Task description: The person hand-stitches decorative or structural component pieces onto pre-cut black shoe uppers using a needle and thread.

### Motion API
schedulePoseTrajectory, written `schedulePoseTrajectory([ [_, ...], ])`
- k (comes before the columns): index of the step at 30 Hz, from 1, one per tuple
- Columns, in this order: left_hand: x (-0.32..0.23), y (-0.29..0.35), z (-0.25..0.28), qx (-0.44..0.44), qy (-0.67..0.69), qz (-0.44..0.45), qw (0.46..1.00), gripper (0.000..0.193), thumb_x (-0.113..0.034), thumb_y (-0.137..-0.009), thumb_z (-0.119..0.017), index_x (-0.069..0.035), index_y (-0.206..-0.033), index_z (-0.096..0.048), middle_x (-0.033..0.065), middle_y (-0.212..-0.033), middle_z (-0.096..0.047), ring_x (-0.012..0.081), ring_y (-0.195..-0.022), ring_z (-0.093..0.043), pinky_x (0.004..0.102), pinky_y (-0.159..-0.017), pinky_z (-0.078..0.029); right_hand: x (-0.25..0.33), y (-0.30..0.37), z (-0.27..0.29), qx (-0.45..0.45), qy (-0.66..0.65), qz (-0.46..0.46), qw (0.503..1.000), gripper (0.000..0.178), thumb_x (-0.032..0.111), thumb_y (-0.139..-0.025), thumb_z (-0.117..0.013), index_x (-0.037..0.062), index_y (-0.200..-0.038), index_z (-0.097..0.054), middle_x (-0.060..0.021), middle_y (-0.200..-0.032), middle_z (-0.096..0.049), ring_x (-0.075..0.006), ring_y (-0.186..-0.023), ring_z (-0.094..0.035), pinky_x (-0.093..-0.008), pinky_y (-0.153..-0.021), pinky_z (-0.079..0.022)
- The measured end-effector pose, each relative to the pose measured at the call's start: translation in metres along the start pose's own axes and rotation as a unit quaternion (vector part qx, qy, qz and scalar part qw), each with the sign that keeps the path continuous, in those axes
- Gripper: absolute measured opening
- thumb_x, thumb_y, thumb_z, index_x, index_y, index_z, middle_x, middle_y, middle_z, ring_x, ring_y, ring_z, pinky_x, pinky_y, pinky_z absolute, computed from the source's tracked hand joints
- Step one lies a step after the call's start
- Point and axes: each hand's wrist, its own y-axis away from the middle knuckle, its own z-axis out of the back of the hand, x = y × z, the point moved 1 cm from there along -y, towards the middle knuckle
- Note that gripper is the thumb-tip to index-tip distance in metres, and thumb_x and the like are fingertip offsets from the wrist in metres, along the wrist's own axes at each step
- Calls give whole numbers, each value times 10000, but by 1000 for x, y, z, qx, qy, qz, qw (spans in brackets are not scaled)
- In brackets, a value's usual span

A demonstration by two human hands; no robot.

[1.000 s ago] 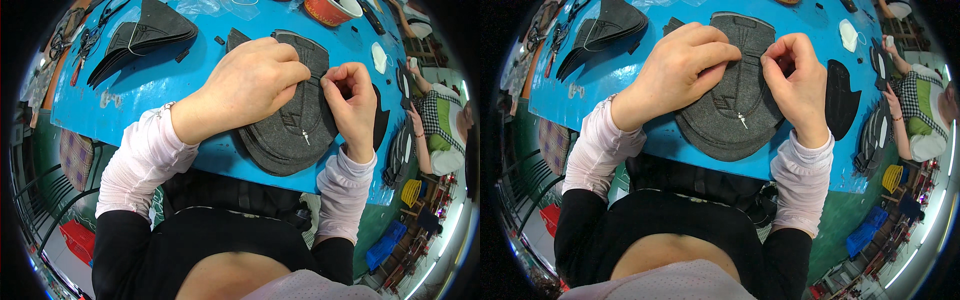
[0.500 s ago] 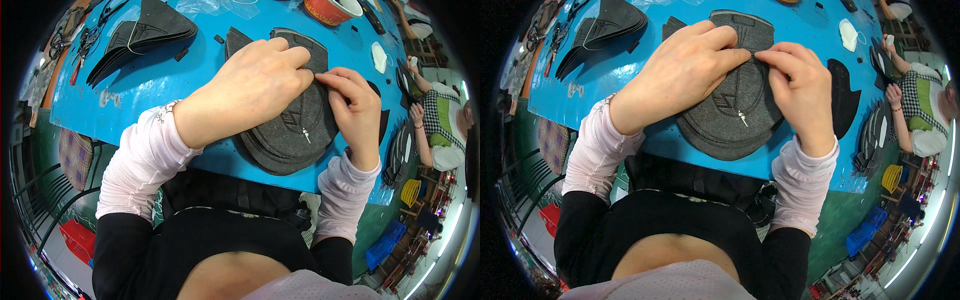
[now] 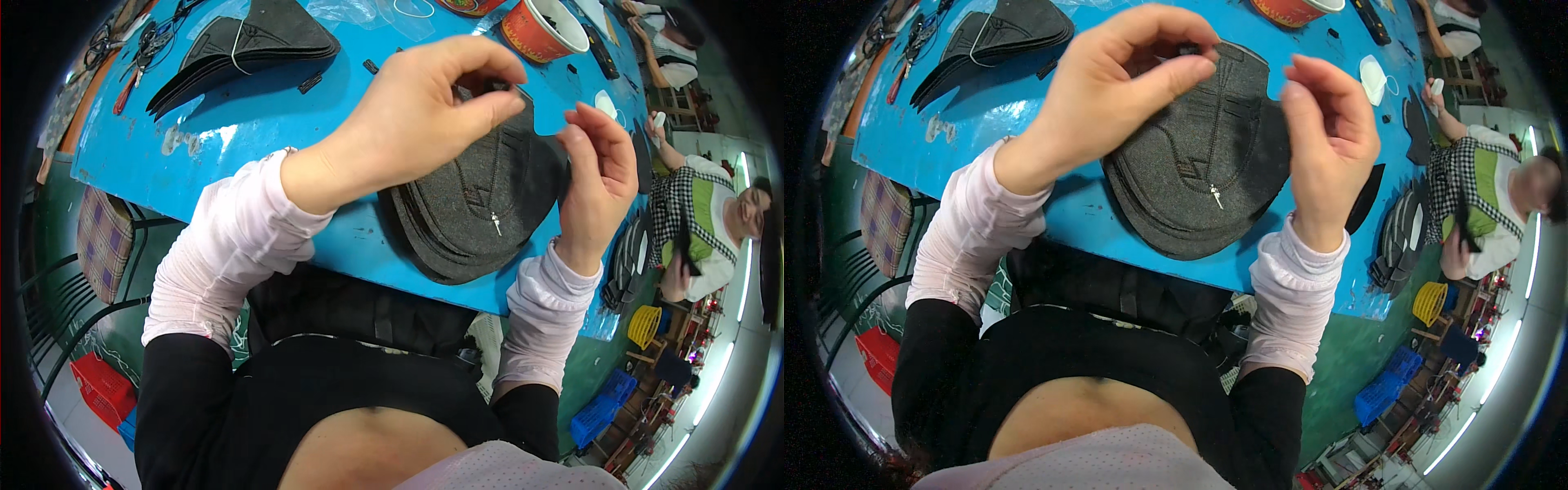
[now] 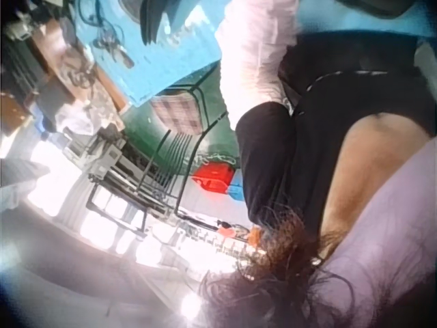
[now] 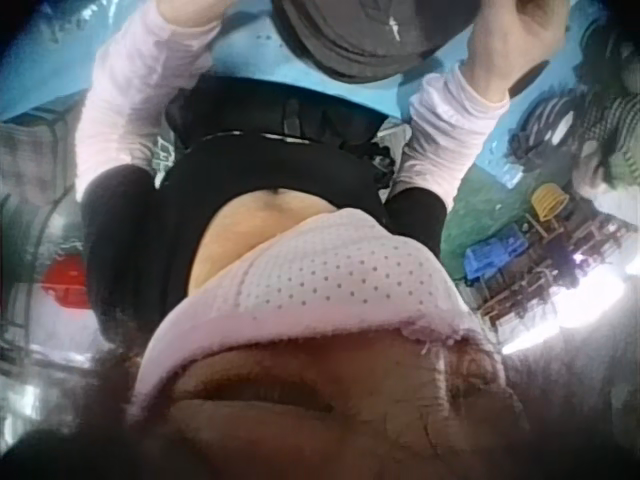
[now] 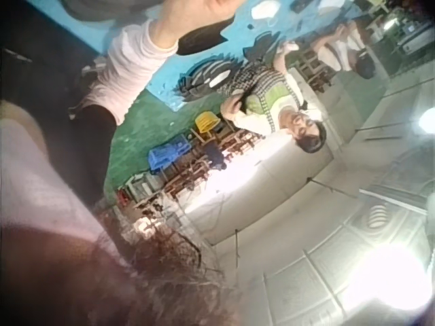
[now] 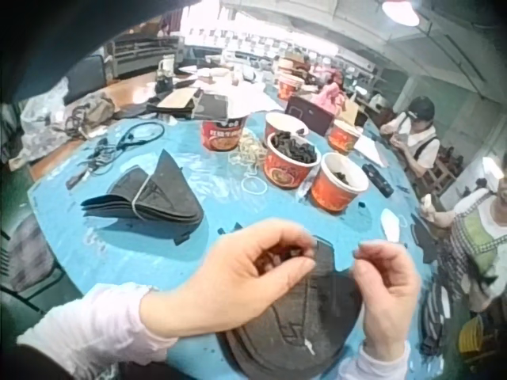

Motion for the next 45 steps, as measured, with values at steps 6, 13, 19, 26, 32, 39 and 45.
schedulePoseTrajectory([
  [6, -3, 7, -2, -55, 242, 44, 968, 138, -81, -826, -682, -34, -955, -669, 4, -831, -647, 54, -735, -607, 198, -639, -480, 23, 3, -38, 139, -183, -32, 973, 253, 1, -849, -657, -21, -1077, -550, -77, -941, -640, -109, -844, -611, -221, -747, -506],
  [13, -6, 8, 5, -58, 119, -33, 991, 144, -52, -823, -678, -46, -967, -678, 23, -854, -674, 70, -725, -614, 202, -636, -481, 17, 5, -42, 143, -273, -123, 943, 259, 11, -851, -654, 3, -1067, -512, -72, -913, -614, -135, -763, -608, -240, -691, -511],
  [19, -4, 8, 5, -37, 79, -89, 992, 150, -19, -834, -662, -38, -983, -672, 29, -896, -677, 89, -763, -623, 213, -671, -487, 15, 7, -39, 145, -324, -225, 907, 207, 27, -859, -648, 31, -1005, -501, -50, -879, -599, -139, -728, -595, -245, -665, -487],
  [26, -4, 4, 4, -2, 21, -158, 987, 189, 35, -778, -673, -33, -954, -678, 60, -906, -683, 153, -791, -646, 244, -698, -508, 7, 5, -28, 190, -348, -286, 872, 200, 48, -869, -629, 38, -1030, -512, -57, -897, -615, -128, -732, -588, -261, -668, -482],
  [32, 0, 1, 0, -38, -11, -241, 970, 151, -30, -739, -665, -55, -888, -669, 81, -857, -667, 252, -813, -641, 324, -706, -512, 5, 5, -27, 217, -404, -316, 830, 219, 63, -856, -639, 36, -1028, -507, -64, -897, -613, -125, -722, -571, -261, -663, -470],
  [39, 4, -2, 12, -88, -109, -181, 974, 184, -56, -733, -643, -58, -912, -683, 113, -818, -664, 270, -750, -650, 335, -657, -516, 9, 0, -13, 126, -267, -118, 948, 241, -24, -829, -644, 51, -966, -461, -85, -891, -609, -112, -715, -535, -237, -665, -451],
  [45, 16, 1, 23, 10, -211, -117, 970, 121, -47, -737, -619, -38, -847, -670, 115, -811, -653, 281, -737, -637, 361, -653, -513, -10, 6, -26, 95, 123, 27, 988, 254, 2, -800, -680, 25, -931, -463, -42, -801, -632, -67, -658, -565, -200, -605, -462],
])
